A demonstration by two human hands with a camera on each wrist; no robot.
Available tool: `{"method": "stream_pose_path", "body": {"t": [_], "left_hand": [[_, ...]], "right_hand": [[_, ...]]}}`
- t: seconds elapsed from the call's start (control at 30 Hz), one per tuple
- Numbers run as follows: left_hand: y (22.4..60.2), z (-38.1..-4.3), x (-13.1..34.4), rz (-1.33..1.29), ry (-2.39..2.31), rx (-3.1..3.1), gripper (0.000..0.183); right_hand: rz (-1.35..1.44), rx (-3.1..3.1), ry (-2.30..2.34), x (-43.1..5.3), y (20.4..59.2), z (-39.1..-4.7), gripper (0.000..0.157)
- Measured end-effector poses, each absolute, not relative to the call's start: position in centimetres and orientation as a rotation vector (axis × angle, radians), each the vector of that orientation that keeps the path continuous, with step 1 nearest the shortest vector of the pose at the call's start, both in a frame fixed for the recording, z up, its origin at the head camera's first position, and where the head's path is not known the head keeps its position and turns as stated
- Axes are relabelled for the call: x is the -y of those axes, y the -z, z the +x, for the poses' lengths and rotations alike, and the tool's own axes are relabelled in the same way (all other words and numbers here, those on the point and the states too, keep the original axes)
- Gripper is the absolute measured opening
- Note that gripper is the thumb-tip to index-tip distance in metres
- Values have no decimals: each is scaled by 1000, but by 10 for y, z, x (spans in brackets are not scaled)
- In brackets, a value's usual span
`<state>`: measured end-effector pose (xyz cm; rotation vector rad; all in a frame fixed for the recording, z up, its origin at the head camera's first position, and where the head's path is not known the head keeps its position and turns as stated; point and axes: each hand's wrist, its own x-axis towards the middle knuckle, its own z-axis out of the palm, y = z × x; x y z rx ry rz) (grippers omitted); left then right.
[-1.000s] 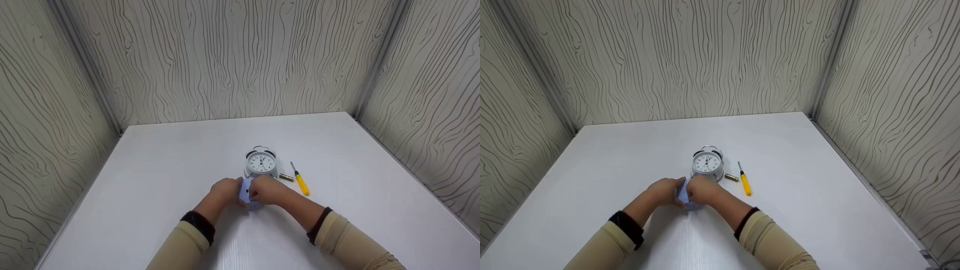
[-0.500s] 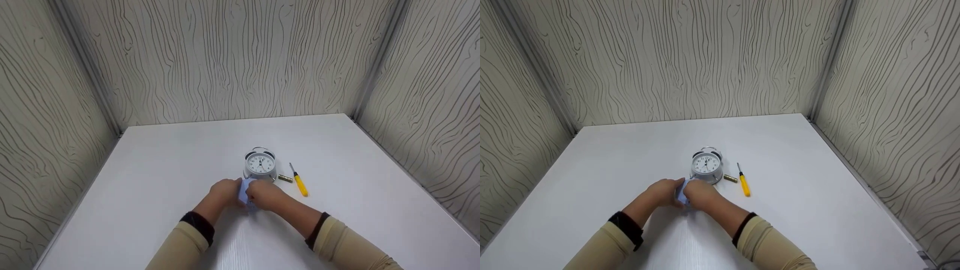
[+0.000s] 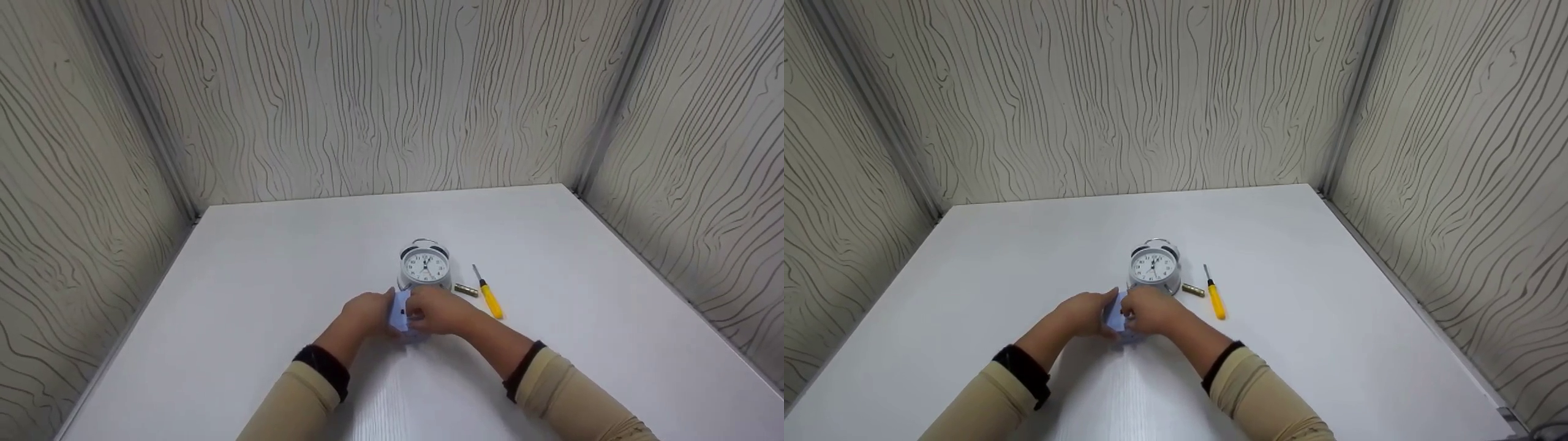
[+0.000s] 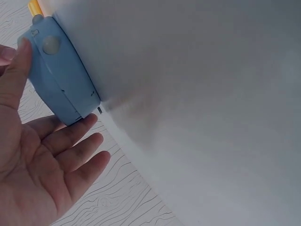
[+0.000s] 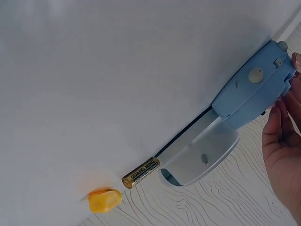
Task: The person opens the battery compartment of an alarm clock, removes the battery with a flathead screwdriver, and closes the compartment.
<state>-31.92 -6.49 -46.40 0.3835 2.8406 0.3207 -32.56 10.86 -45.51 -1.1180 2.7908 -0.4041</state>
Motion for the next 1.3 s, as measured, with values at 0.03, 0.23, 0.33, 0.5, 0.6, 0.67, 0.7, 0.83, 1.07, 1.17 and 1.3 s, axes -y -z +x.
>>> {"method": "stream_pose_path", "body": {"t": [0.03,0.23,0.33,0.5,0.6,0.67,0.7,0.83,1.07,1.17,1.3], "left_hand": [[464,-319,65,379,-321,-2834,100],[463,-319,65,372,-250,-2843,108],[462,-319,63,405,-183,-2885,100],[460,-320,60,421,-133,-2894,90],[460,-322,58,433,-131,-2883,83],[460,-323,57,447,-132,-2885,78],[461,-323,57,455,-132,-2889,77],[462,-324,57,463,-143,-2905,75],[460,-322,60,476,-165,-2909,71],[460,-322,63,481,-146,-2899,70],[460,-322,68,457,-142,-2889,71]], "right_hand": [[-1113,-2805,403,-110,455,-325,11],[-1275,-2890,237,-111,458,-318,18],[-1411,-2927,112,-108,463,-315,18],[-1509,-2955,-70,-104,465,-310,16],[-1483,-2937,-153,-103,465,-308,17],[-1466,-2927,-192,-102,464,-307,18],[-1461,-2924,-203,-102,464,-306,18],[-1473,-2930,-236,-103,464,-305,18],[-1534,-2935,-270,-102,468,-305,18],[-1573,-2934,-292,-98,468,-303,19],[-1594,-2947,-318,-93,468,-302,19]]}}
